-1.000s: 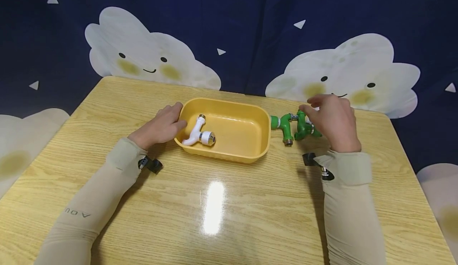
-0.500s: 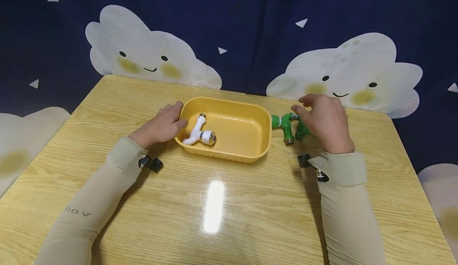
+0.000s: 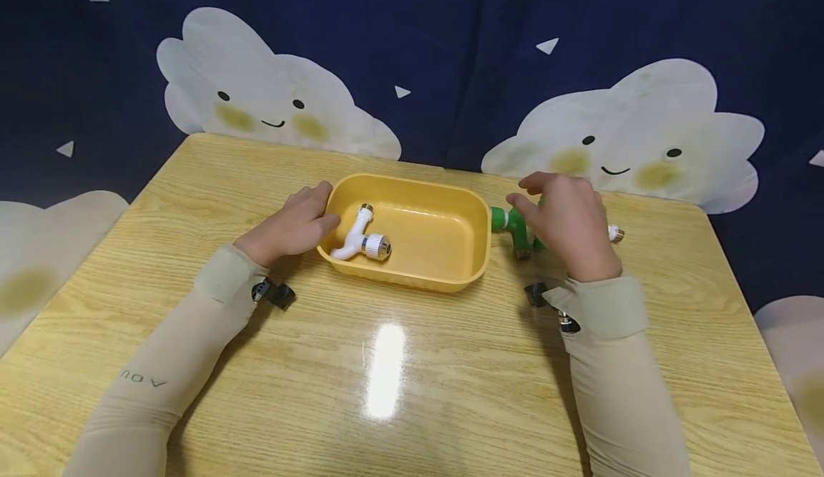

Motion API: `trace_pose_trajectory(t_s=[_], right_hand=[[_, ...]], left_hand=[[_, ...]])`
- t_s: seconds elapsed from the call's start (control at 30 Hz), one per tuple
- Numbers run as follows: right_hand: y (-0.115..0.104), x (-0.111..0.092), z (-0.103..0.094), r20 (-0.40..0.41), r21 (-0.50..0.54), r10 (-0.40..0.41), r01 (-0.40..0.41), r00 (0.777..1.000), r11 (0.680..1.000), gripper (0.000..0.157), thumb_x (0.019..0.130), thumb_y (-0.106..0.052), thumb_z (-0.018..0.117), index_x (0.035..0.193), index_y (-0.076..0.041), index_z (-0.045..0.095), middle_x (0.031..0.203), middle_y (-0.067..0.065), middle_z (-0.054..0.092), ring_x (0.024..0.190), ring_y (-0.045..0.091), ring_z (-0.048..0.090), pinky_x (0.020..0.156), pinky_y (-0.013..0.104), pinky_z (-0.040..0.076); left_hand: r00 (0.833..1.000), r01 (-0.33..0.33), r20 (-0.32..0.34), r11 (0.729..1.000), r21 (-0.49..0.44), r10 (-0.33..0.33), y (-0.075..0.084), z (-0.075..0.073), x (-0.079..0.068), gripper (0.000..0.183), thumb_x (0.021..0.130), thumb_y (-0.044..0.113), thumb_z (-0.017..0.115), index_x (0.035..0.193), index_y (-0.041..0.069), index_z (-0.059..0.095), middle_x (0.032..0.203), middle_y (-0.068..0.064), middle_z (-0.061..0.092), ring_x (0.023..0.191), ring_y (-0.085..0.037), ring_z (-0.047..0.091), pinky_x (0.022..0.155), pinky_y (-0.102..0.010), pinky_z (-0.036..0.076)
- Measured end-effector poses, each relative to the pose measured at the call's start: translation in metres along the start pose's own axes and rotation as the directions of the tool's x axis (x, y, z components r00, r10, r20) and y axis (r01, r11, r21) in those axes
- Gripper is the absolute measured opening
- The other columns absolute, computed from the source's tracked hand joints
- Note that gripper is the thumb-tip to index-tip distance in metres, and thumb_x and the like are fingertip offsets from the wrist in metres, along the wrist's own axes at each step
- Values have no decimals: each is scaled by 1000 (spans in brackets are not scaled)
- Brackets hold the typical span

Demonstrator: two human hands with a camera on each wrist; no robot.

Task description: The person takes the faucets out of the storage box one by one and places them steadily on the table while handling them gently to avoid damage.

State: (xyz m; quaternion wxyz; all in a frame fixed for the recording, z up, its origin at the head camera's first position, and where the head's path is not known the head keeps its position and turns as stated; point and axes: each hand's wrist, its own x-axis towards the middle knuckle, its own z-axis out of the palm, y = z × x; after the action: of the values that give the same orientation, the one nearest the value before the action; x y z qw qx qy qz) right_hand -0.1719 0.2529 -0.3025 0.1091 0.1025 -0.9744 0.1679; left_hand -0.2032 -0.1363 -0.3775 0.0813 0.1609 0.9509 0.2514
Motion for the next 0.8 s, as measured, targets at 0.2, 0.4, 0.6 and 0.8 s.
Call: trace_pose_trajectory(t_s=[0.2, 0.4, 0.6, 0.8], right_hand=[[-9, -1, 5, 9, -15, -22, 23, 1000, 1000, 35, 98, -32, 70, 116, -3, 77, 115, 19, 77, 95, 41, 71, 79, 55, 50], [-15, -1, 9, 23, -20, -49, 50, 999, 999, 33, 97, -29, 71, 115, -3, 77, 117, 19, 76, 94, 42, 71, 81, 56, 51], [-21, -2, 11, 36, -19, -58, 59, 998, 998, 34, 97, -29, 71, 117, -3, 77, 119, 20, 76, 98, 44, 72, 81, 57, 53], [-28, -4, 13, 49, -33, -69, 71, 996, 997, 34, 96, -30, 72, 118, -4, 76, 124, 20, 74, 101, 43, 71, 80, 57, 53]], left_hand=[[1000, -2, 5, 1000, -10, 2, -1, 1, 1, 29, 98, 30, 45, 112, 4, 49, 90, -13, 49, 90, -32, 45, 82, -37, 30], [1000, -4, 6, 1000, -11, 4, 0, 1, 1, 28, 98, 30, 45, 111, 5, 49, 89, -12, 48, 90, -32, 44, 82, -38, 30], [1000, -5, 5, 1000, -6, 5, 0, 2, 3, 26, 98, 30, 44, 108, 7, 48, 88, -12, 47, 90, -32, 44, 82, -38, 30], [1000, -6, 6, 1000, -3, 6, -1, 3, 4, 27, 98, 30, 43, 109, 6, 49, 89, -12, 47, 91, -31, 45, 82, -37, 30]])
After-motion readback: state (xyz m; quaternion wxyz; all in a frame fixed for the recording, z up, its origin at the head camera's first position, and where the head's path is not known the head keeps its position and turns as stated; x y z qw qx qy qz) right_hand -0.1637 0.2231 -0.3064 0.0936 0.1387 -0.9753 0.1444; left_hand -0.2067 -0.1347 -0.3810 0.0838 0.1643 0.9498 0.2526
